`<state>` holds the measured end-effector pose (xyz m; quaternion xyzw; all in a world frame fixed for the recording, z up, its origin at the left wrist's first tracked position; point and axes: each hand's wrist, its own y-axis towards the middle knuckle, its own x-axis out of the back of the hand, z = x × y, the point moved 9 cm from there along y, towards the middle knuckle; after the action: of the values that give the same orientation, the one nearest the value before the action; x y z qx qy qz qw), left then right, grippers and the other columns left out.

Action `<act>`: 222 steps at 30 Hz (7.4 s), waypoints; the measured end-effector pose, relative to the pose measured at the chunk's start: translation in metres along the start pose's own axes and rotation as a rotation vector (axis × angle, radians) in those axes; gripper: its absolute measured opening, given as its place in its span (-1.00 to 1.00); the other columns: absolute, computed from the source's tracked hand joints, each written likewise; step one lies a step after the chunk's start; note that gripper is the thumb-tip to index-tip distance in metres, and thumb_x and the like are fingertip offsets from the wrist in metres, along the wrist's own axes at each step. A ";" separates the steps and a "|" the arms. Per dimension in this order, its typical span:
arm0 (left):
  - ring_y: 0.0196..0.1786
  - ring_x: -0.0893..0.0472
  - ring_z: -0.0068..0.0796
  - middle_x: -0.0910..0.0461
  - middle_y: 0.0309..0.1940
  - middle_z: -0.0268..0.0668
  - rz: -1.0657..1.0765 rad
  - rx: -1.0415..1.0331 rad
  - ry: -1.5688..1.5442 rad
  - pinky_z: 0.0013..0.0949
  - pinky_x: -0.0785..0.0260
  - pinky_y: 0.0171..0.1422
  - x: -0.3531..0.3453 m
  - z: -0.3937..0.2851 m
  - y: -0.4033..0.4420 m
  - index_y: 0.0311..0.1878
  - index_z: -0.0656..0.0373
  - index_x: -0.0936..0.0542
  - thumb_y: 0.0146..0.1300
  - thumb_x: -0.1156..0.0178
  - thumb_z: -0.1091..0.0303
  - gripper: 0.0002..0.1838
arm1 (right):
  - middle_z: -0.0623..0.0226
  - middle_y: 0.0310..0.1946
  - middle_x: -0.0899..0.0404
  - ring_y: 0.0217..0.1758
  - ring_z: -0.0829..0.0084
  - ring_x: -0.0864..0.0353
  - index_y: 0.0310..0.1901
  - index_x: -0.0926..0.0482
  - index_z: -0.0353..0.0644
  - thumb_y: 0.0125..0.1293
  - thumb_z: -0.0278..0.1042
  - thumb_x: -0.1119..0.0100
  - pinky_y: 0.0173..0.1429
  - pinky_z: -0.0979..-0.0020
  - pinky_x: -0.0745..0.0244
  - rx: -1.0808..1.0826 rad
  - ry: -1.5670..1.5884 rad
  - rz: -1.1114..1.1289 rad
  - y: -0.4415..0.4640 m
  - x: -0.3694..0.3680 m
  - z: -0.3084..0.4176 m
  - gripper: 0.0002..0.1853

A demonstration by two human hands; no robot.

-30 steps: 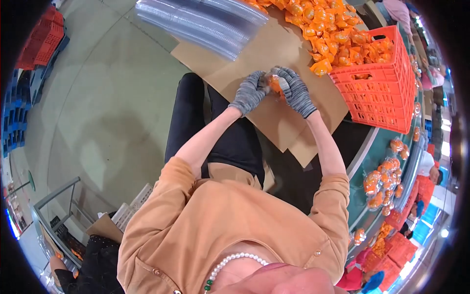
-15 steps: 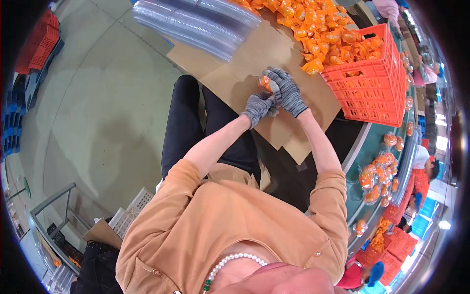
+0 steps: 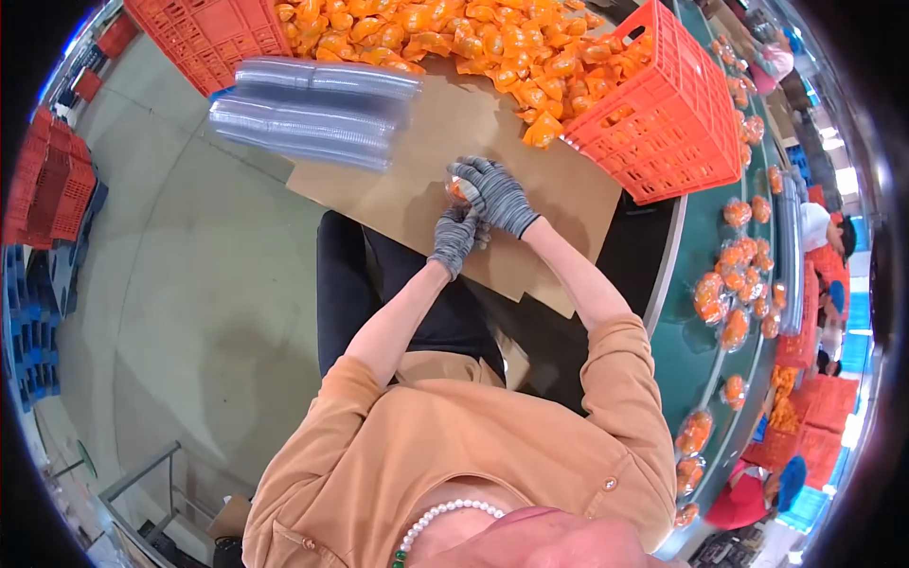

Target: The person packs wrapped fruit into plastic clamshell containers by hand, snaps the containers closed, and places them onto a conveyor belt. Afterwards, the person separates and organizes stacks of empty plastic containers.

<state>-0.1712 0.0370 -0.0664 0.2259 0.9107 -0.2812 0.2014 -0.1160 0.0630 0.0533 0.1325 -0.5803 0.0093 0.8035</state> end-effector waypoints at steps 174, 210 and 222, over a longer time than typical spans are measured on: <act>-0.23 -0.44 -0.17 -0.44 -0.42 -0.22 0.037 -1.153 1.301 -0.15 -0.23 -0.06 -0.043 -0.111 -0.004 -0.25 0.06 -0.51 0.00 -0.18 0.33 -0.80 | 0.11 -0.02 -0.47 -0.01 0.18 -0.50 0.06 -0.41 -0.12 0.03 -0.13 -0.30 0.03 0.22 -0.43 -0.541 0.071 -0.380 0.059 0.065 -0.207 -0.45; 0.00 -0.36 -0.04 -0.40 -0.11 0.00 -0.348 -1.059 1.395 -0.05 -0.10 0.16 -0.047 -0.112 -0.034 0.04 0.27 -0.35 -0.10 -0.27 -0.15 -0.23 | -0.06 0.09 -0.34 0.12 0.01 -0.34 0.24 -0.18 -0.33 0.13 -0.28 -0.03 0.22 0.17 -0.27 -0.319 -0.051 -0.137 -0.070 -0.013 -0.034 -0.37; 0.03 -0.38 -0.10 -0.43 -0.12 -0.11 0.095 -0.813 1.432 -0.07 -0.12 0.20 -0.050 -0.107 0.004 -0.05 0.19 -0.43 -0.14 -0.30 0.01 -0.38 | 0.25 0.03 -0.48 0.00 0.28 -0.50 0.10 -0.40 -0.25 0.35 0.04 0.12 0.12 0.37 -0.38 -0.750 0.935 -0.493 -0.044 -0.007 -0.160 -0.49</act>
<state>-0.1542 0.0891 0.0377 0.2981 0.8390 0.2911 -0.3501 0.0374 0.0575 -0.0087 -0.0458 -0.0854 -0.3220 0.9418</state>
